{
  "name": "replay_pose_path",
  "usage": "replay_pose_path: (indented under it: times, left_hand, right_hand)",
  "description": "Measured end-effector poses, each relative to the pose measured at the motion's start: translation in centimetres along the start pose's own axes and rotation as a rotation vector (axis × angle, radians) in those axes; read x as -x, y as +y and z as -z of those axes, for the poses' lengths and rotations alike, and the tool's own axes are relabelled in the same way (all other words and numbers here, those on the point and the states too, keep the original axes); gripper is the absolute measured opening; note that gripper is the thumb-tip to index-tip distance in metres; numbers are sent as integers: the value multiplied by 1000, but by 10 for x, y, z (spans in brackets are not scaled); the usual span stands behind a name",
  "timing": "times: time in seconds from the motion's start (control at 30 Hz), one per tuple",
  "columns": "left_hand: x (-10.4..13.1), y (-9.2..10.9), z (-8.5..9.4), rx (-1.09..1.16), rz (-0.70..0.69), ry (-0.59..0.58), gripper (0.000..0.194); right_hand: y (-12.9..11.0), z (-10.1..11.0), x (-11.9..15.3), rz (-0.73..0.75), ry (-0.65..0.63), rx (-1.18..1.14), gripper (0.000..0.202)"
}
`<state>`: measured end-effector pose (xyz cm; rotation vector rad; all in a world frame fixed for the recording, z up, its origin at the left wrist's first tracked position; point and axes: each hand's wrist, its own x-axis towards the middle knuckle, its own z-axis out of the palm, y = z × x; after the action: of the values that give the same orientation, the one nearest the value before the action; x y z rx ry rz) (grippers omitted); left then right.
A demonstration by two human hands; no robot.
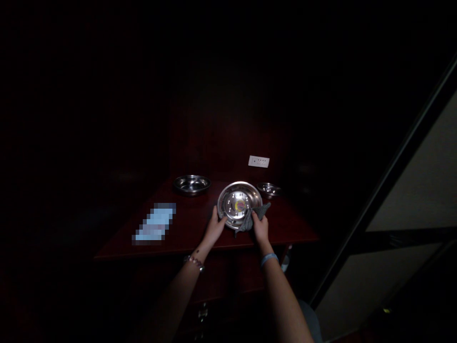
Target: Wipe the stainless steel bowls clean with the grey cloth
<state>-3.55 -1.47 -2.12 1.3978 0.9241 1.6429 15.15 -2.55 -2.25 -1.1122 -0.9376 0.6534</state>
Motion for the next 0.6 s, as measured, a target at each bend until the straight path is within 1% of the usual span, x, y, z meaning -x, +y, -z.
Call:
replay_pose_path:
  times: [0.17, 0.3, 0.47, 0.6]
  left_hand:
    - [2, 10, 0, 7, 20, -4, 51]
    - [3, 13, 0, 9, 41, -6, 53]
    - [3, 11, 0, 19, 61, 5, 55]
    - [2, 3, 1, 14, 10, -10, 55]
  right_hand:
    - [-2, 0, 1, -4, 4, 2, 46]
    - [-3, 0, 2, -11, 16, 11, 46]
    - [-3, 0, 2, 2, 0, 4, 46]
    - [-4, 0, 3, 8, -1, 9, 46]
